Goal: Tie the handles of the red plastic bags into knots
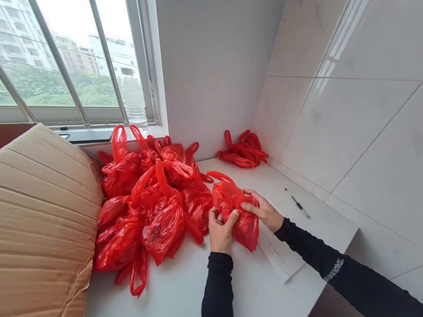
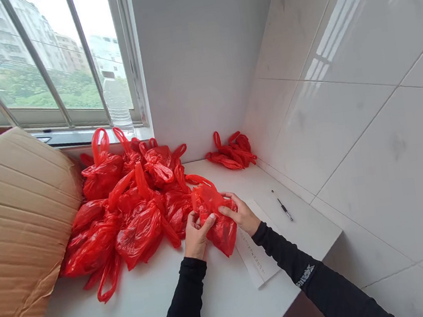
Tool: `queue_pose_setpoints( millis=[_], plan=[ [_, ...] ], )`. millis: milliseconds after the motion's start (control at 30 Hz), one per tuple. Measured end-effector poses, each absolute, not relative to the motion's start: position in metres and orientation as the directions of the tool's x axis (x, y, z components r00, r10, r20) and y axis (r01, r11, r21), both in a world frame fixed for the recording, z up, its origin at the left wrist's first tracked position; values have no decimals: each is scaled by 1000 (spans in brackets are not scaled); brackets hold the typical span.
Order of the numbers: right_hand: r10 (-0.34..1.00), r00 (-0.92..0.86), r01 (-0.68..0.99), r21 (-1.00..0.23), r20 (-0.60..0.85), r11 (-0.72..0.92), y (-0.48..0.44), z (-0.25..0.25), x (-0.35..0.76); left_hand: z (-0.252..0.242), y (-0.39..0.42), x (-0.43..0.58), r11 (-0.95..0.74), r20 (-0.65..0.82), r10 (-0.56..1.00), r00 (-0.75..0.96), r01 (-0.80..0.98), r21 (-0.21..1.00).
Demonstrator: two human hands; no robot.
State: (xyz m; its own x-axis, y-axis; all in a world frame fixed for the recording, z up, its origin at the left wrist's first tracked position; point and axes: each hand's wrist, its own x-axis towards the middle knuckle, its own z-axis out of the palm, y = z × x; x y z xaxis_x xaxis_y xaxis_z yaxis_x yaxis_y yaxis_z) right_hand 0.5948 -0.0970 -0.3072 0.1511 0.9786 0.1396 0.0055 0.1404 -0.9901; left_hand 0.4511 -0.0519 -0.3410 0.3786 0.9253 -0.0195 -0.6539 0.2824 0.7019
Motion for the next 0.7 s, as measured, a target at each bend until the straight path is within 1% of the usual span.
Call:
queue_pose_setpoints(
  millis=[100,267,367,567,700],
  plan=[
    [980,116,-23,-986,163,167,-90,-313,604,-340,-55,449,282,-37,931,364,-648,707],
    [979,53,25,-980,198,197,-76,-312,617,-333,-58,445,314,-109,931,348,-612,726],
    [974,34,15,-975,223,223,-69,-311,624,-327,-58,446,314,-130,933,335,-583,749],
    [967,86,-89,-965,239,247,-67,-323,631,-324,-57,452,303,-111,921,375,-505,808],
    [975,68,-126,-968,212,219,-73,-324,633,-327,-56,454,268,-81,926,368,-492,828]
  ],
)
